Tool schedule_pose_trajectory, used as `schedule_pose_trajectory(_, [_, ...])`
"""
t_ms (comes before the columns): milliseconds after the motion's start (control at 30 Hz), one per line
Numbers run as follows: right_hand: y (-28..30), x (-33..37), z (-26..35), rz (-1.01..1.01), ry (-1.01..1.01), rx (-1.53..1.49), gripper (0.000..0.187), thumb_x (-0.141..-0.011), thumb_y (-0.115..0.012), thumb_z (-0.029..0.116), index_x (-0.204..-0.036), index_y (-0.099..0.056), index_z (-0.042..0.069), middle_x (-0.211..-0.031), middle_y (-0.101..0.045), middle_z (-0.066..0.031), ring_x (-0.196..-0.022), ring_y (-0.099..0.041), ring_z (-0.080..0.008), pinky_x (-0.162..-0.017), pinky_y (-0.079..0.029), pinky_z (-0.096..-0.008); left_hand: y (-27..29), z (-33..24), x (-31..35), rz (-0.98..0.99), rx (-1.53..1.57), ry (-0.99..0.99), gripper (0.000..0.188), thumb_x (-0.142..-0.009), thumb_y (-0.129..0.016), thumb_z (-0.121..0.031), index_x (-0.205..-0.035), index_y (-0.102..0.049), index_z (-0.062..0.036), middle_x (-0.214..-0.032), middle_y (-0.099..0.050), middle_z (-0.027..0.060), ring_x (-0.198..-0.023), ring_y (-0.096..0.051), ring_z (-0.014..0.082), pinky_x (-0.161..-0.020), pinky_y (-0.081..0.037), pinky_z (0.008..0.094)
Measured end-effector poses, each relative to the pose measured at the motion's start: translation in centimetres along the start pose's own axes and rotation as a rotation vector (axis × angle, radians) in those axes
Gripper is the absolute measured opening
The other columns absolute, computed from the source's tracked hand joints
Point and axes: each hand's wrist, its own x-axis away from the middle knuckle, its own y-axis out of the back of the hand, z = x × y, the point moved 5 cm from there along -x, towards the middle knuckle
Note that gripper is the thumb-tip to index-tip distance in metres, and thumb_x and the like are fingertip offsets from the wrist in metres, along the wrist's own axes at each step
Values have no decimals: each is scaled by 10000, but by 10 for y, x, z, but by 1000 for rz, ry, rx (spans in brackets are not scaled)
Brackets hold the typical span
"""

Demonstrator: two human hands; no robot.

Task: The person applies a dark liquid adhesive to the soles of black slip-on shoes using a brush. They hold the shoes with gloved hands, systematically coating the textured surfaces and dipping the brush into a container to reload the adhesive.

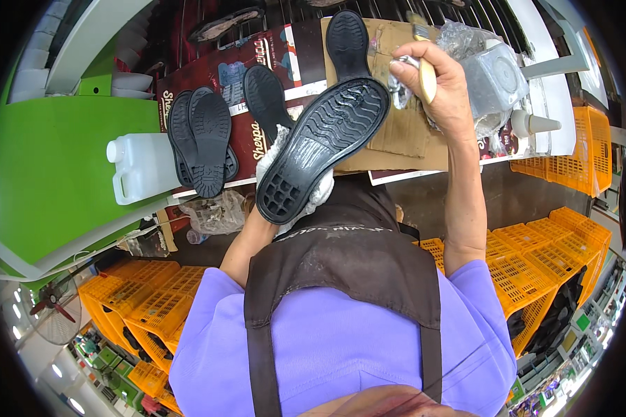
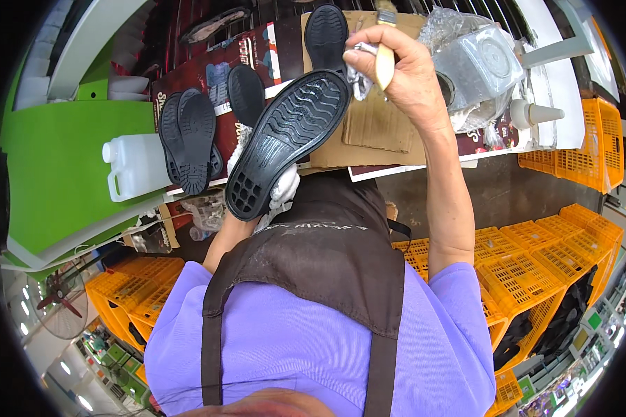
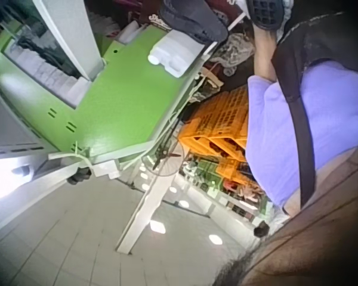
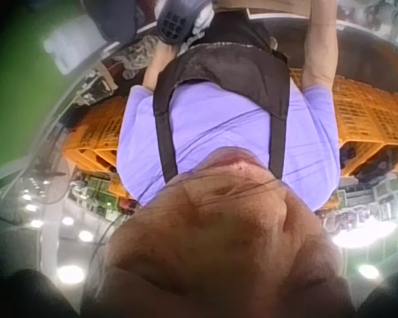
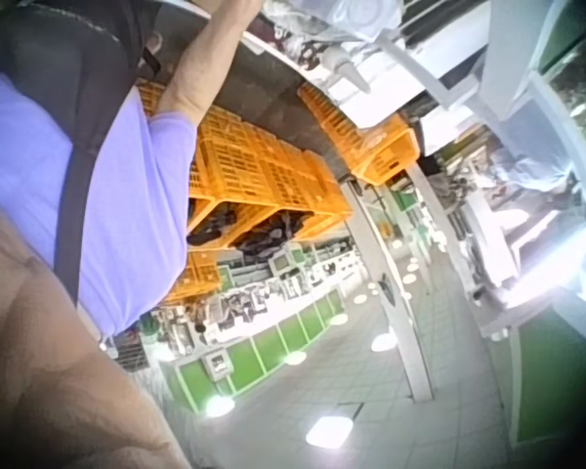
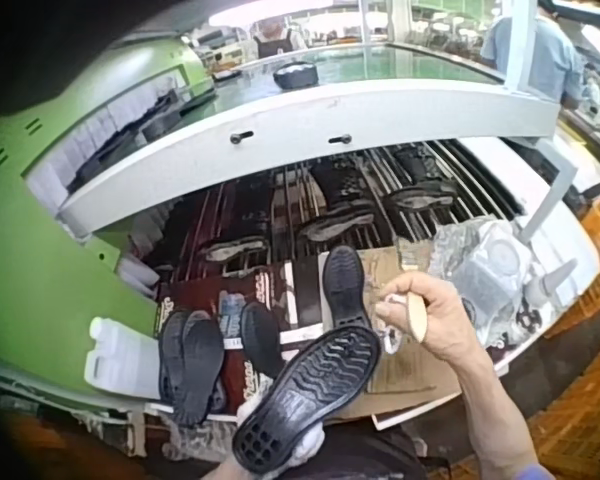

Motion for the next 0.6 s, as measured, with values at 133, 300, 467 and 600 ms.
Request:
schedule_pose_trajectory(133, [-10, 2, -2, 81, 1, 82, 169, -764, -694, 128, -893, -635, 37, -759, -596, 16, -702, -542, -60, -625, -435, -196, 8, 3, 1, 103, -50, 132, 739, -871, -274, -598, -1246, -381, 30, -790, -526, 321, -516, -551, 357, -400, -486, 386])
schedule_pose_trajectory(300, [-12, 6, -11, -17, 5, 101, 167, -767, -697, 154, -878, -631, 47, -726, -581, 20, -679, -527, -53, -600, -426, -203, 9, 6, 5, 64, 79, 121, 763, -861, -291, -613, -1264, -352, 32, -848, -503, 352, -657, -595, 407, -520, -545, 449])
schedule_pose_trajectory(467, [-18, 23, -31, -205, -112, -137, 190, -784, -697, 163, -892, -600, 41, -714, -556, 34, -644, -493, -33, -546, -386, -168, 3, 4, -8, 190, 38, 87, 792, -861, -266, -624, -1232, -359, 69, -838, -506, 347, -658, -593, 388, -540, -546, 422])
schedule_pose_trajectory(600, [-27, 31, -39, -316, -92, -196, 216, -789, -698, 175, -904, -565, 48, -725, -556, 36, -629, -484, -21, -526, -389, -159, 3, -1, -19, 281, -1, 15, 791, -863, -263, -624, -1213, -370, 77, -813, -505, 333, -648, -580, 382, -534, -538, 409])
